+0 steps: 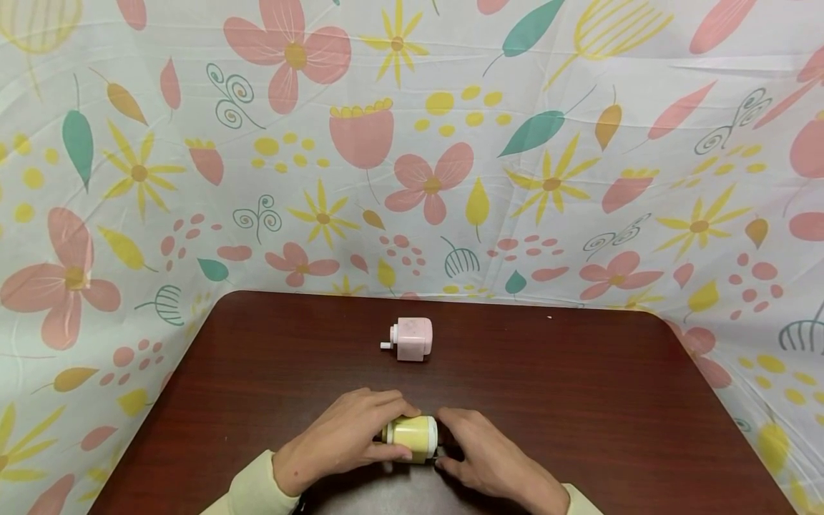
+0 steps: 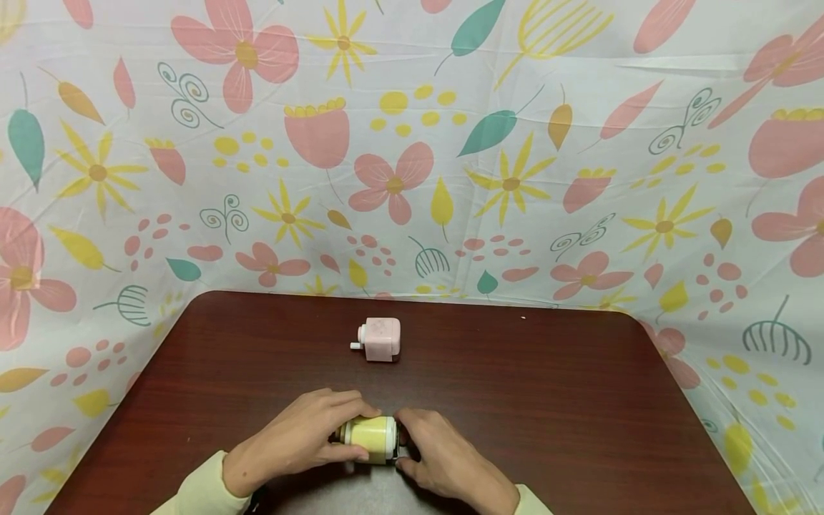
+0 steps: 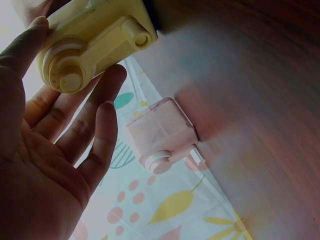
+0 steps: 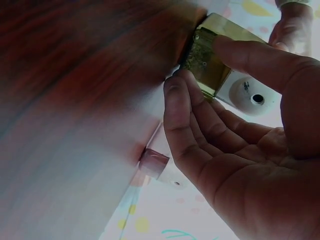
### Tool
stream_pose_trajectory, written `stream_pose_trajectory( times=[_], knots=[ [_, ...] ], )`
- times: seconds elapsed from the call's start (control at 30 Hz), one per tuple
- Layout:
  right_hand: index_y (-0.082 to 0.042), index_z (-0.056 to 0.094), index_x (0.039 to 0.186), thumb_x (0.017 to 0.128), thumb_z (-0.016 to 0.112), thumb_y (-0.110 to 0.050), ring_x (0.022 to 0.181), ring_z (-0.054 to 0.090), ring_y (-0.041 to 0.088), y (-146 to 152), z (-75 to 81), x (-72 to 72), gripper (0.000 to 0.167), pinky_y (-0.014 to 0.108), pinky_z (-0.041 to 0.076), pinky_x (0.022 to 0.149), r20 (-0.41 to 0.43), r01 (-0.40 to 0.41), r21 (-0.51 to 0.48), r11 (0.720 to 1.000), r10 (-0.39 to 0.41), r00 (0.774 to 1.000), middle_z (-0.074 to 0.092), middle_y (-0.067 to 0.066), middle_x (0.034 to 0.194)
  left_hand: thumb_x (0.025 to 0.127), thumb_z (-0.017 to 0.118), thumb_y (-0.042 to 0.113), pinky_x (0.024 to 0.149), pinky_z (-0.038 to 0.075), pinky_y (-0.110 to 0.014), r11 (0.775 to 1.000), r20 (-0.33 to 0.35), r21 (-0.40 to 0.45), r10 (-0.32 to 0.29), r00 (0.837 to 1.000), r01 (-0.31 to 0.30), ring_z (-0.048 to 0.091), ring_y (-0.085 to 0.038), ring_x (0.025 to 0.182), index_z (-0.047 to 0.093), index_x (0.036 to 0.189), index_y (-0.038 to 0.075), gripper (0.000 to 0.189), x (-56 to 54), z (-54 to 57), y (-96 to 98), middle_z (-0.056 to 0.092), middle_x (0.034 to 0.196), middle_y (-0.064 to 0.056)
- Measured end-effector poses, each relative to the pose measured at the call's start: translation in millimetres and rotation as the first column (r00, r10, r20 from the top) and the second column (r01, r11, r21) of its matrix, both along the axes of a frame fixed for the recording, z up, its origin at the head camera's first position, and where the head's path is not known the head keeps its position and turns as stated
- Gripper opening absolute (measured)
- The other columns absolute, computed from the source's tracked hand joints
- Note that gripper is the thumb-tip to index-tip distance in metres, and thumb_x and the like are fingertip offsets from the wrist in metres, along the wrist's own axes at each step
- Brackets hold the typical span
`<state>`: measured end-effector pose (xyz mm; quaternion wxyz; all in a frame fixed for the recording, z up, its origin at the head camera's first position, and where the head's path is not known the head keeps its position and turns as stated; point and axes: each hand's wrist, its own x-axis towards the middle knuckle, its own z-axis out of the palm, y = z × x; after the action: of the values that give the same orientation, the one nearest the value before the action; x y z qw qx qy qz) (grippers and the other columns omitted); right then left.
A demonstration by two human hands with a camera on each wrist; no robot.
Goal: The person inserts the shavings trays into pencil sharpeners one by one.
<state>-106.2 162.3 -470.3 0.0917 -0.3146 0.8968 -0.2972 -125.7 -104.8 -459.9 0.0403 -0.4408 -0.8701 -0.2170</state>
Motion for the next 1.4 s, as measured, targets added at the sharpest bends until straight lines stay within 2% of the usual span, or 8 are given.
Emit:
stream_pose_trajectory(
  times=[0.73,1.4],
  knots=[
    [-0.018,0.066,0.115,0.087,0.086,-0.009,0.093,0.064,0.004,-5.1,1.3,-0.5,0.036,0.025,0.055,0.077,-0.042,-0.012,-0.002,1.000,0.012,0.999,0.064,-0.014,0.101,0.091,0.079,0.055,0.080,0.051,-0.024,1.000,0.017,0.011,0.002,1.000,-0.002,0.052,0.007,0.083,0.070,0.127,0.029,0.045,-1.1,1.3,-0.4,0.064,0.108,0.022],
    [-0.018,0.063,0.113,0.086,0.087,-0.009,0.090,0.063,0.004,-8.8,0.1,0.6,0.037,0.024,0.054,0.075,-0.019,-0.018,-0.016,1.000,0.017,1.000,0.062,-0.015,0.098,0.092,0.078,0.057,0.080,0.050,-0.023,1.000,0.010,0.005,0.001,1.000,-0.001,0.050,0.007,0.082,0.070,0.127,0.030,0.045,0.1,-1.3,0.4,0.063,0.108,0.022]
  ],
)
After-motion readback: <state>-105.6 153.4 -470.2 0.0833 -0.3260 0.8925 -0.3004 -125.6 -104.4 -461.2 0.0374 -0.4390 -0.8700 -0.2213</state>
